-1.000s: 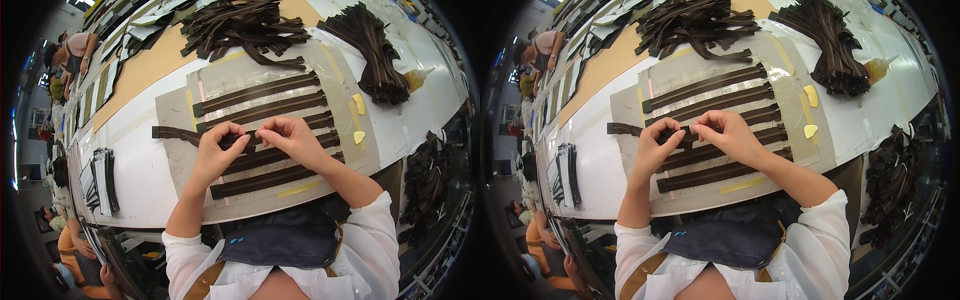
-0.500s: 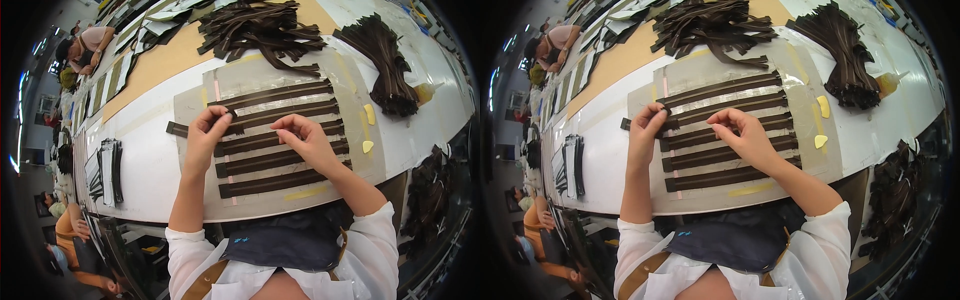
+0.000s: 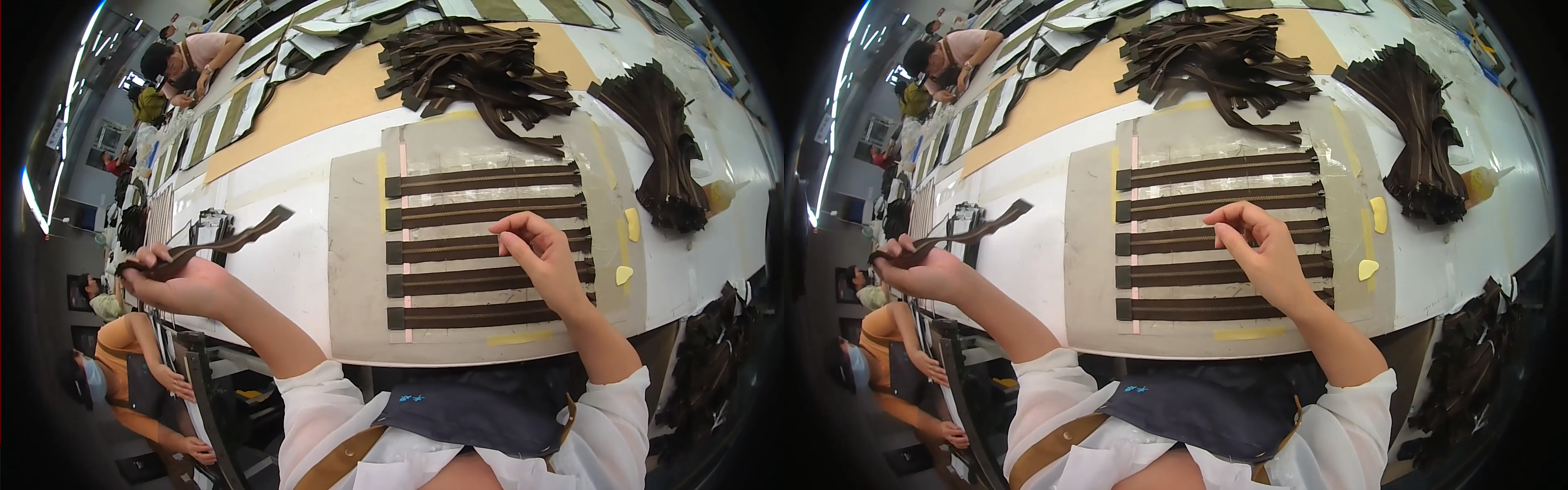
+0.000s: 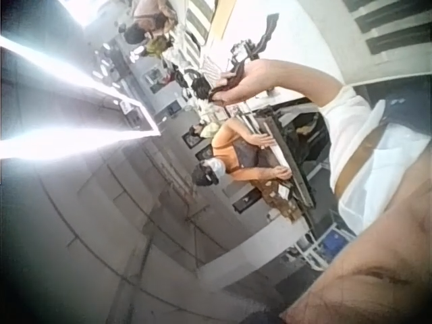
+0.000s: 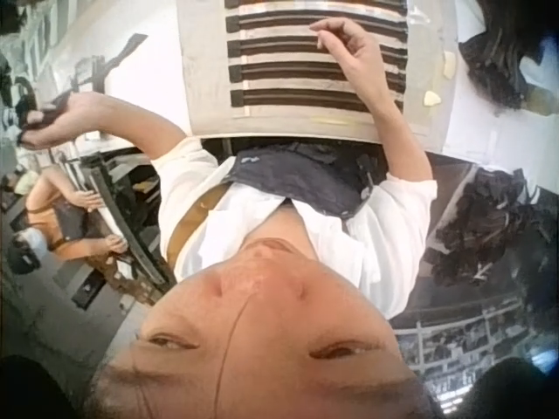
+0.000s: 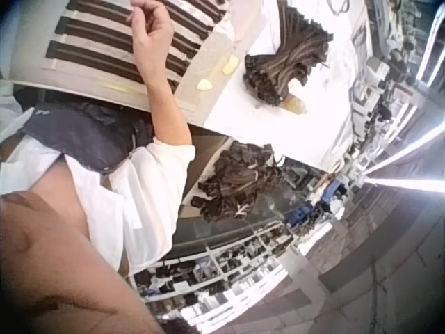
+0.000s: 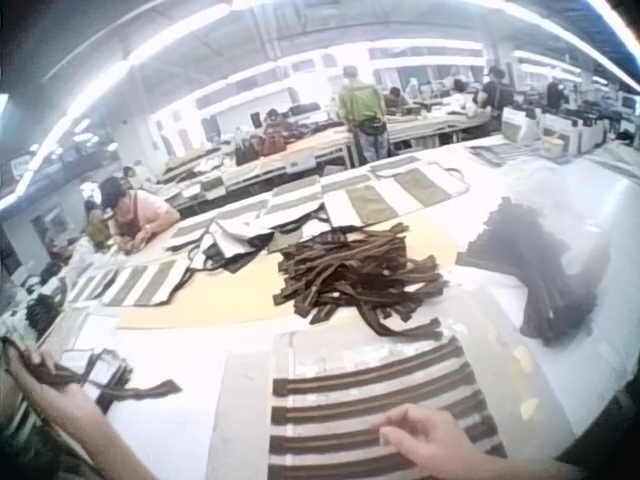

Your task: Assembling zipper sliders onto zipper tapes and organizing them on a board.

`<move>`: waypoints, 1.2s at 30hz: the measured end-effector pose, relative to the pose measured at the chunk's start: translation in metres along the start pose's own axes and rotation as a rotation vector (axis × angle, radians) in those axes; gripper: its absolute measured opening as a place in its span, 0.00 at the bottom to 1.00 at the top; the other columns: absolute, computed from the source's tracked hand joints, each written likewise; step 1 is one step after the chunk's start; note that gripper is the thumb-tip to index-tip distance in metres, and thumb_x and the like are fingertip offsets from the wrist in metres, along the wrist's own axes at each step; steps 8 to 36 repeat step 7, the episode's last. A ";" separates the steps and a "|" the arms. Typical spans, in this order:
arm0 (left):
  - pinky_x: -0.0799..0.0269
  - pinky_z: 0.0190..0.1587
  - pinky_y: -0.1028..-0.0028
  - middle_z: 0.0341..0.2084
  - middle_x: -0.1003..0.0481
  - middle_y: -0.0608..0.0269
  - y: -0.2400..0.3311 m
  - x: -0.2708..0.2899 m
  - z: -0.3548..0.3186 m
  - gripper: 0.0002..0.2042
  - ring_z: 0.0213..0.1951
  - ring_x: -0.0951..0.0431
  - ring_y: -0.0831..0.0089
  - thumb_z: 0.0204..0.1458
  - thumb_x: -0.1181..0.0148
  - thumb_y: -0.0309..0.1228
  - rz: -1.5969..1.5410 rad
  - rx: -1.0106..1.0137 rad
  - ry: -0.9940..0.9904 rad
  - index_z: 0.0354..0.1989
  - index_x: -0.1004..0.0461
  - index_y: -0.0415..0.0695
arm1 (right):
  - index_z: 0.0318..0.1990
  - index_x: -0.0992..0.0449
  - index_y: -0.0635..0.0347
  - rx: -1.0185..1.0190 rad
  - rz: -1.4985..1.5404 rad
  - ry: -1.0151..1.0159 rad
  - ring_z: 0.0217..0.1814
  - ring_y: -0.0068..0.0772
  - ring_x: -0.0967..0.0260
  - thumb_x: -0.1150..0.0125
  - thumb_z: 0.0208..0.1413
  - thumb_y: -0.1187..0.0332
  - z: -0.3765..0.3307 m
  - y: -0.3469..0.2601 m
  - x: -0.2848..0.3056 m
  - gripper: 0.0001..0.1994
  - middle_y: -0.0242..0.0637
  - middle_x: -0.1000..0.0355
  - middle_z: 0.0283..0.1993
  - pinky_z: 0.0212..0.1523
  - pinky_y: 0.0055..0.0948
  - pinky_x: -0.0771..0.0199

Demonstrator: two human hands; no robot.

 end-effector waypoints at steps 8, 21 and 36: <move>0.30 0.54 0.81 0.44 0.25 0.59 -0.091 -0.005 -0.003 0.17 0.47 0.24 0.74 0.60 0.37 0.32 0.452 0.117 -0.211 0.54 0.29 0.40 | 0.47 0.22 0.60 0.026 -0.014 -0.022 0.32 0.09 0.39 0.44 0.64 0.69 0.000 0.000 -0.002 0.09 0.22 0.29 0.32 0.32 0.16 0.41; 0.30 0.54 0.81 0.44 0.25 0.59 -0.091 -0.005 -0.003 0.17 0.47 0.24 0.74 0.60 0.37 0.32 0.452 0.117 -0.211 0.54 0.29 0.40 | 0.47 0.22 0.60 0.026 -0.014 -0.022 0.32 0.09 0.39 0.44 0.64 0.69 0.000 0.000 -0.002 0.09 0.22 0.29 0.32 0.32 0.16 0.41; 0.30 0.54 0.81 0.44 0.25 0.59 -0.091 -0.005 -0.003 0.17 0.47 0.24 0.74 0.60 0.37 0.32 0.452 0.117 -0.211 0.54 0.29 0.40 | 0.47 0.22 0.60 0.026 -0.014 -0.022 0.32 0.09 0.39 0.44 0.64 0.69 0.000 0.000 -0.002 0.09 0.22 0.29 0.32 0.32 0.16 0.41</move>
Point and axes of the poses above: each hand's wrist, its own z-axis towards the middle knuckle, its own x-axis out of the back of the hand, y = z × x, the point moved 7 cm from there along z, towards the middle knuckle
